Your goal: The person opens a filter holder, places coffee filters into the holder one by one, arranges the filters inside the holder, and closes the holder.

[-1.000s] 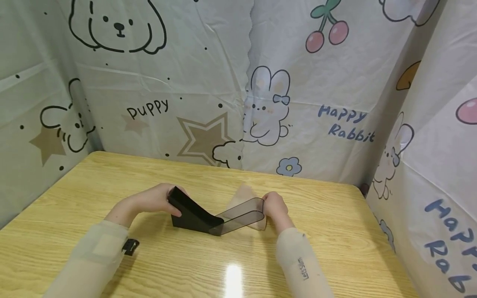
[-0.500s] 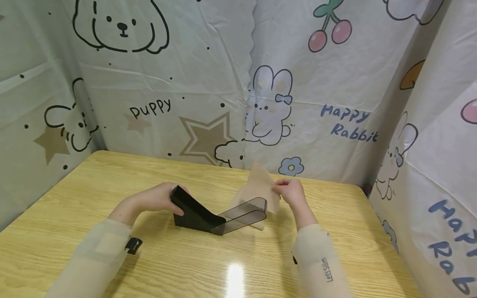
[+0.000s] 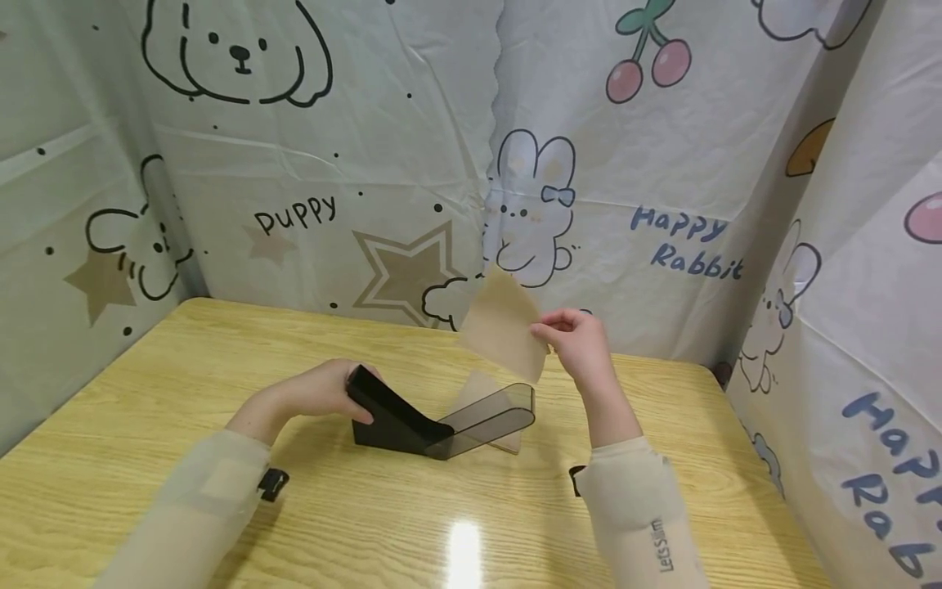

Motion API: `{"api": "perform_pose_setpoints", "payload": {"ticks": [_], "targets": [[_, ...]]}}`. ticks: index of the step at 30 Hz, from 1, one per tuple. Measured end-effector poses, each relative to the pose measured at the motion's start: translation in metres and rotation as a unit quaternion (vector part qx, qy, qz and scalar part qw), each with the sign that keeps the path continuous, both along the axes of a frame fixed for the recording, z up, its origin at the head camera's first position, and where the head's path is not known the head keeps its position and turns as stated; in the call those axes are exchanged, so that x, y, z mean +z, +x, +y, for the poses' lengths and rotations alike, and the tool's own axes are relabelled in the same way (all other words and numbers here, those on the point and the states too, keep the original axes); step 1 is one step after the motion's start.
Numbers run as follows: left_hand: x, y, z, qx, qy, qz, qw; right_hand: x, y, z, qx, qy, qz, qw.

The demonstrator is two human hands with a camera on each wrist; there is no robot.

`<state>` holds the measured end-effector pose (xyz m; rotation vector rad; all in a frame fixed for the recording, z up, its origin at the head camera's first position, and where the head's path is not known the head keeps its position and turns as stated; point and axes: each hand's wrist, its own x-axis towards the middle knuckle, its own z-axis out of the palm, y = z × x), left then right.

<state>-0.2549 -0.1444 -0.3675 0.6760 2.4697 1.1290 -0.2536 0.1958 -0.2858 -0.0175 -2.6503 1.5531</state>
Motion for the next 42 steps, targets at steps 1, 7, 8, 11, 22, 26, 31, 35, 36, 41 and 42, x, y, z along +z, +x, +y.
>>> {"api": "perform_pose_setpoints", "payload": {"ticks": [1,7,8,11,22,26,31,35,36,41,42], "targets": [[0.000,0.000,0.001,0.000,0.000,0.001,1.0000,0.003,0.002,-0.003,0.000,0.000,0.002,1.0000],[-0.001,-0.001,0.003,-0.001,-0.003,0.009,1.0000,0.011,0.010,-0.021,0.014,-0.025,0.023,0.9993],[-0.001,-0.001,0.003,-0.001,-0.003,0.009,1.0000,0.012,0.011,-0.023,0.019,-0.026,0.026,0.9991],[-0.001,0.000,0.002,-0.001,-0.001,0.008,1.0000,0.011,0.013,-0.032,0.030,-0.008,0.032,0.9990],[-0.005,-0.002,0.001,0.004,-0.005,0.013,0.9999,-0.003,0.018,-0.059,0.057,0.069,0.035,0.9953],[-0.006,-0.004,0.003,0.006,-0.008,0.014,0.9998,-0.008,0.019,-0.067,0.058,0.074,0.030,0.9952],[-0.005,-0.005,0.005,0.005,-0.008,0.013,0.9999,-0.015,0.020,-0.075,0.064,0.074,0.024,0.9950],[-0.003,-0.006,0.006,0.003,-0.004,0.011,0.9999,-0.020,0.020,-0.079,0.065,0.072,0.026,0.9949],[-0.003,-0.006,0.006,0.002,-0.004,0.012,0.9999,-0.021,0.020,-0.079,0.067,0.073,0.028,0.9947],[-0.003,-0.005,0.007,0.002,-0.004,0.009,0.9999,-0.026,0.019,-0.083,0.071,0.080,0.025,0.9939],[-0.004,-0.005,0.007,0.000,-0.004,0.009,0.9999,-0.028,0.019,-0.084,0.071,0.083,0.024,0.9937]]}}
